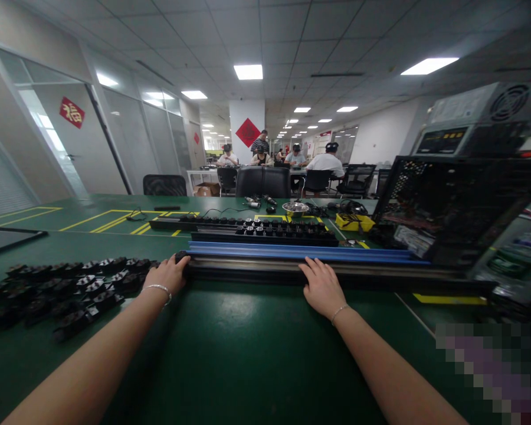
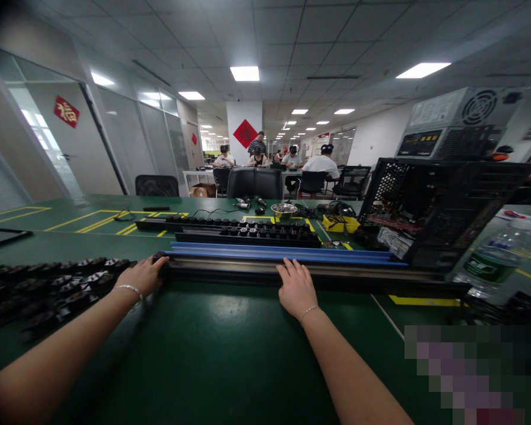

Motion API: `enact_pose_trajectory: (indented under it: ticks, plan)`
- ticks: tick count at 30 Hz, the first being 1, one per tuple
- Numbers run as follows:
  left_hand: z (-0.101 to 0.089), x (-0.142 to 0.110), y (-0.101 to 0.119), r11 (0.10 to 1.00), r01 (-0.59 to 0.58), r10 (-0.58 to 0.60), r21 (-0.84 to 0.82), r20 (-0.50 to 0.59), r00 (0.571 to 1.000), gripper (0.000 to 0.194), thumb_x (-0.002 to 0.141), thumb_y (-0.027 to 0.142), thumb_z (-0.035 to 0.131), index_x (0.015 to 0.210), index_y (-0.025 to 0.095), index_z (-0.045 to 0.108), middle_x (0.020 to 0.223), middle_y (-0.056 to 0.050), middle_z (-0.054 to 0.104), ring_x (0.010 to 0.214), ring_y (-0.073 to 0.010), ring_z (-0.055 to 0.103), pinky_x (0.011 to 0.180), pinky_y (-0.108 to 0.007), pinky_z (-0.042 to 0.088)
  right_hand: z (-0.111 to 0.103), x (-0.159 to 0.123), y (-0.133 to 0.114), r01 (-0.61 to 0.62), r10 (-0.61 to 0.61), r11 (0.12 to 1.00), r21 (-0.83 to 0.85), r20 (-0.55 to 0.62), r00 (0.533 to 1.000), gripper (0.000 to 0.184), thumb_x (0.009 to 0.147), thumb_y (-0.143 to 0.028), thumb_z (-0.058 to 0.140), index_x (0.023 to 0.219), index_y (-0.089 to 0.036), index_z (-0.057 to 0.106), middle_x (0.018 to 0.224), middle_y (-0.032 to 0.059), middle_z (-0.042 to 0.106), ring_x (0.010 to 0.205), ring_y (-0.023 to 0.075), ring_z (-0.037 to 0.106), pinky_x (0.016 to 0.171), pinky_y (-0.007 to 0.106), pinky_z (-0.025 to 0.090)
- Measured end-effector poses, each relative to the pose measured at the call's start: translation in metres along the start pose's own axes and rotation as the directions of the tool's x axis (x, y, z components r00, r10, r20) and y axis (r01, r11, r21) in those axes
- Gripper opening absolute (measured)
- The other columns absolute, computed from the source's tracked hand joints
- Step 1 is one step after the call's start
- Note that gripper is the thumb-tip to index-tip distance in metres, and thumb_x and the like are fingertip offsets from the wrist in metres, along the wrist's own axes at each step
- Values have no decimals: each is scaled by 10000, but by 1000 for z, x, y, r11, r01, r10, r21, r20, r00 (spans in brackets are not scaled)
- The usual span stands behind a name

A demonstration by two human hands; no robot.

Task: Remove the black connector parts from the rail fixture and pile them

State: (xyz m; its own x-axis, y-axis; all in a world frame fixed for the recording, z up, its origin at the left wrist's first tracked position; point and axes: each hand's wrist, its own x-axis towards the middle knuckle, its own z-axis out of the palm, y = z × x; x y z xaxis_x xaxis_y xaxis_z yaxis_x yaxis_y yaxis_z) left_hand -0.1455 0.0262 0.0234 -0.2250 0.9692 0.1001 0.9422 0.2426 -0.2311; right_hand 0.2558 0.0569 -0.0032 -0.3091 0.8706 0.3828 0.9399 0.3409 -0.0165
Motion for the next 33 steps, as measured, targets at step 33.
enact_pose_trajectory:
  ticks: [33]
  plan:
    - [19, -12, -167, 940, 340, -340, 15, 39, 940, 473, 878, 414, 367, 1317, 239, 382, 1257, -90, 575, 1180, -240, 461, 908, -384, 386, 3, -1, 1, 26, -28, 999, -41, -63, 998, 499, 764, -142, 430, 1247, -193, 545, 1407, 70, 438, 1309, 252, 338, 1077, 430, 236]
